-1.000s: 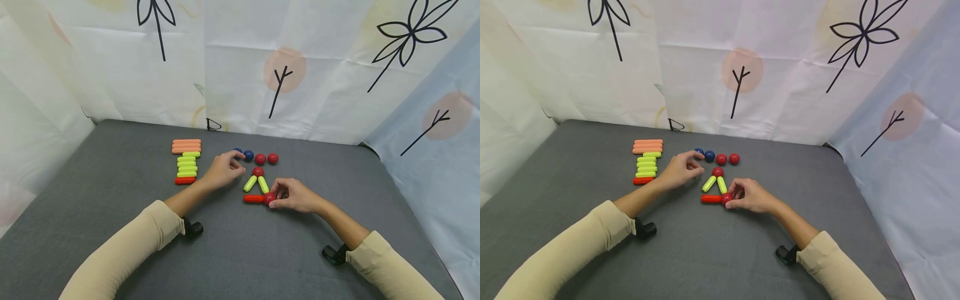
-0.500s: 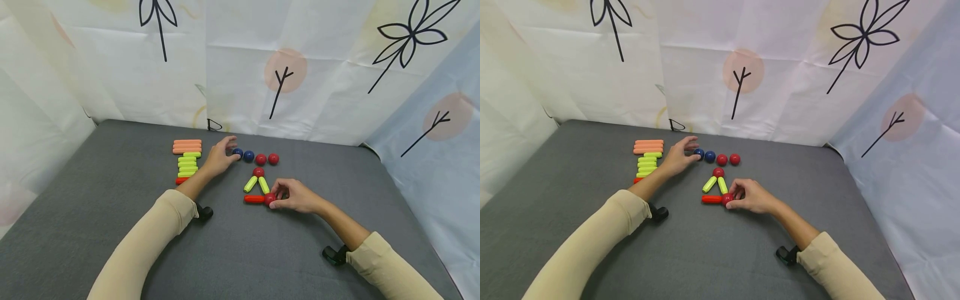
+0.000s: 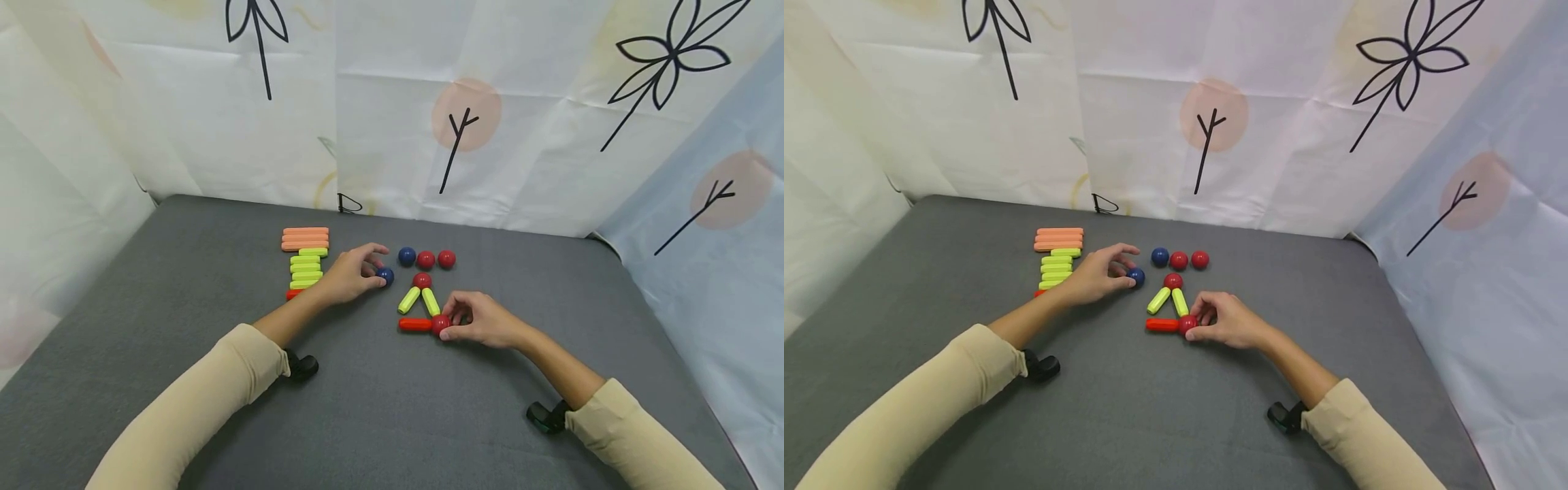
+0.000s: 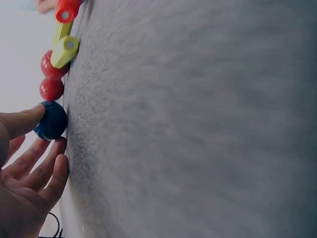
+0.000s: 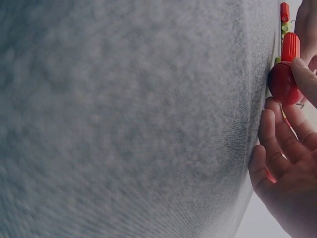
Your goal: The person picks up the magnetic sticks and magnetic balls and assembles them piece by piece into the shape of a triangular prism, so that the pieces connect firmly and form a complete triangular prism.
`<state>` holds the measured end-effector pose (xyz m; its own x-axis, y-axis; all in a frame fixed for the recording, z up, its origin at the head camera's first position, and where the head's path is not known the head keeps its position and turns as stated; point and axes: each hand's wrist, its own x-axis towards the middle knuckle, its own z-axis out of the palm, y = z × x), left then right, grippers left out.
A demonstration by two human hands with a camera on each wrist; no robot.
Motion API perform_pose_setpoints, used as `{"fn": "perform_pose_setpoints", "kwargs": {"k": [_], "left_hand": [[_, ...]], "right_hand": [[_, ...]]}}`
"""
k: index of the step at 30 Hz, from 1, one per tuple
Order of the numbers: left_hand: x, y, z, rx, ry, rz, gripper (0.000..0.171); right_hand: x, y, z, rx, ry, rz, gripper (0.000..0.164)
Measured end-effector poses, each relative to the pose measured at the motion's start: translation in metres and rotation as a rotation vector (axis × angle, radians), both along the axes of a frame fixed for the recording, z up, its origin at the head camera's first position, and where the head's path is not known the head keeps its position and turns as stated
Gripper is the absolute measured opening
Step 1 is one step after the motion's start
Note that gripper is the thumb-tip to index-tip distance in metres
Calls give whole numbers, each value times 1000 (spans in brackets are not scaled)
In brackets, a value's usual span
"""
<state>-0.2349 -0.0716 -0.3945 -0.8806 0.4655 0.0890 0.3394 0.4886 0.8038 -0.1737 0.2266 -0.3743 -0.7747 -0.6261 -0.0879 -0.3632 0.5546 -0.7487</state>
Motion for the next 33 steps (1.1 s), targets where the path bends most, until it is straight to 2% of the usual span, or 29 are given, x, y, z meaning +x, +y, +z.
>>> {"fn": "perform_pose_setpoints", "kwargs": {"k": [9, 14, 24, 29, 33], "left_hand": [[28, -13, 4, 4, -9, -100, 54], [39, -16, 2, 14, -24, -162, 56], [54, -12, 3, 41, -68, -292, 54], [58, -9, 5, 54, -92, -307, 54], [58, -7, 4, 43, -99, -289, 58]], "right_hand": [[0, 0, 0, -1, 0, 0, 27], [0, 0, 0, -2, -4, -2, 28], [0, -1, 0, -4, 7, 0, 28], [0, -1, 0, 0, 10, -2, 28], [-1, -1, 0, 2, -4, 0, 28]]}}
